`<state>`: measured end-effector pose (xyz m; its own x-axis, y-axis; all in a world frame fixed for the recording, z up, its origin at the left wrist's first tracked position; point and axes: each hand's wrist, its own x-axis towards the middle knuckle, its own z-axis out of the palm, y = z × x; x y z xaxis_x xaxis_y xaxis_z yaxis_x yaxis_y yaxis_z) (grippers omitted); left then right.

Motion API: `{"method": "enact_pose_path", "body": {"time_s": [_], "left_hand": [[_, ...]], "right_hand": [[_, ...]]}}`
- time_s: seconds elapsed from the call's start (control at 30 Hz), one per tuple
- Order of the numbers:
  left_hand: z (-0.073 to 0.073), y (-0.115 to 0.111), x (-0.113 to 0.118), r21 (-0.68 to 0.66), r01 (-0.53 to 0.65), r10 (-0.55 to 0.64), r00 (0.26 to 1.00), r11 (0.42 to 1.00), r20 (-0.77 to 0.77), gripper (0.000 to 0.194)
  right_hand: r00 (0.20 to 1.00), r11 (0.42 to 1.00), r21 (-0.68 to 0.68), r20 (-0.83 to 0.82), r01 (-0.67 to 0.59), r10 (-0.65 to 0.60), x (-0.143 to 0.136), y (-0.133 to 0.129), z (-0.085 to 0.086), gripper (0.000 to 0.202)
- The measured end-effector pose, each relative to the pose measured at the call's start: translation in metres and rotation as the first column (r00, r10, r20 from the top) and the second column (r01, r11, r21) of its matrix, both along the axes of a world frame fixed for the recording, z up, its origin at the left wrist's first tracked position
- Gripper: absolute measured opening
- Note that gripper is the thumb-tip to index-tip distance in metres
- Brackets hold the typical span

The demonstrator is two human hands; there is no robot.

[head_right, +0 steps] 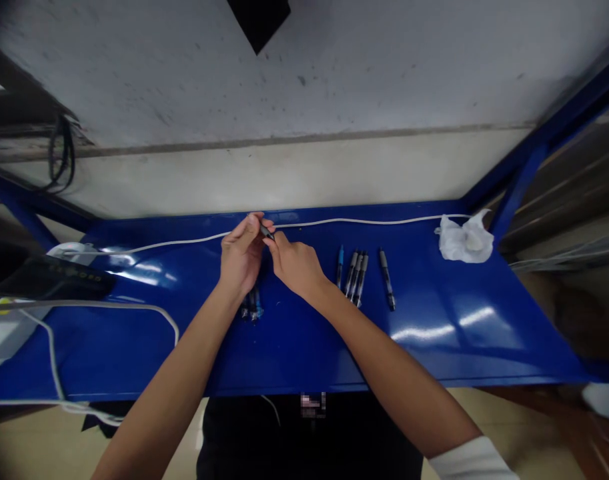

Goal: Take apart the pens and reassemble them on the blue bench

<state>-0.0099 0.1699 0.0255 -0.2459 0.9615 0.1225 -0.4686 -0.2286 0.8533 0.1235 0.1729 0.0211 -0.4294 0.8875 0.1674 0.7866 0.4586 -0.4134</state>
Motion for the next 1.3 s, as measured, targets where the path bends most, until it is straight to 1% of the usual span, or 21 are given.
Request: {"method": "enact_pose_path", "body": {"time_s": [0.1, 0.27, 0.47, 0.63, 0.7, 0.73, 0.8, 0.93, 1.0, 1.1, 1.17, 1.23, 1.3], "left_hand": [[0.0, 0.0, 0.001, -0.011, -0.035, 0.035, 0.999, 0.999, -0.012, 0.027], [-0.003, 0.002, 0.002, -0.007, -0.097, 0.097, 0.994, 0.995, -0.047, 0.023], [-0.004, 0.003, 0.005, -0.009, -0.165, 0.163, 0.982, 0.986, -0.096, 0.019], [-0.005, 0.003, 0.004, 0.027, -0.263, 0.262, 0.939, 0.964, -0.224, 0.019], [-0.004, 0.003, 0.003, 0.051, -0.279, 0.282, 0.926, 0.959, -0.251, 0.018], [-0.003, 0.003, 0.003, 0.061, -0.274, 0.28, 0.927, 0.96, -0.249, 0.019], [-0.002, 0.002, 0.003, 0.082, -0.228, 0.241, 0.944, 0.97, -0.226, 0.018], [-0.003, 0.001, 0.004, 0.103, -0.086, 0.102, 0.981, 0.991, -0.165, 0.024], [-0.005, 0.002, 0.003, 0.093, -0.081, 0.096, 0.982, 0.992, -0.164, 0.024], [-0.008, 0.004, 0.001, 0.07, -0.155, 0.165, 0.972, 0.985, -0.17, 0.02], [-0.007, 0.005, -0.001, 0.051, -0.175, 0.18, 0.972, 0.983, -0.148, 0.022], [-0.006, 0.005, -0.002, 0.041, -0.131, 0.135, 0.984, 0.991, -0.119, 0.024], [-0.004, 0.004, -0.002, 0.047, -0.06, 0.064, 0.992, 0.997, -0.104, 0.027]], "right_hand": [[0.993, 1.0, -0.003, 0.112, 0.022, -0.022, -0.001, -0.001, 0.007, 0.056], [0.979, 0.999, -0.005, 0.199, 0.048, -0.046, -0.002, -0.001, 0.011, 0.062], [0.976, 0.999, 0.024, 0.214, 0.04, -0.044, -0.001, 0.001, 0.008, 0.061], [0.977, 0.999, 0.038, 0.209, 0.035, -0.042, -0.001, 0.0, 0.009, 0.061], [0.98, 0.999, 0.041, 0.195, 0.031, -0.039, 0.0, -0.001, 0.01, 0.061], [0.982, 0.999, 0.041, 0.188, 0.03, -0.037, 0.0, -0.001, 0.011, 0.061], [0.983, 0.998, 0.042, 0.179, 0.035, -0.042, 0.001, -0.001, 0.013, 0.061], [0.98, 0.996, 0.051, 0.179, 0.079, -0.087, 0.005, 0.002, 0.014, 0.061], [0.982, 0.995, 0.06, 0.164, 0.083, -0.091, 0.007, 0.003, 0.013, 0.06], [0.987, 0.995, 0.073, 0.141, 0.065, -0.075, 0.008, 0.004, 0.012, 0.057], [0.988, 0.995, 0.075, 0.139, 0.058, -0.068, 0.007, 0.003, 0.011, 0.058], [0.987, 0.995, 0.078, 0.144, 0.059, -0.069, 0.007, 0.002, 0.01, 0.058], [0.986, 0.994, 0.082, 0.147, 0.068, -0.08, 0.007, 0.002, 0.01, 0.059]]}}
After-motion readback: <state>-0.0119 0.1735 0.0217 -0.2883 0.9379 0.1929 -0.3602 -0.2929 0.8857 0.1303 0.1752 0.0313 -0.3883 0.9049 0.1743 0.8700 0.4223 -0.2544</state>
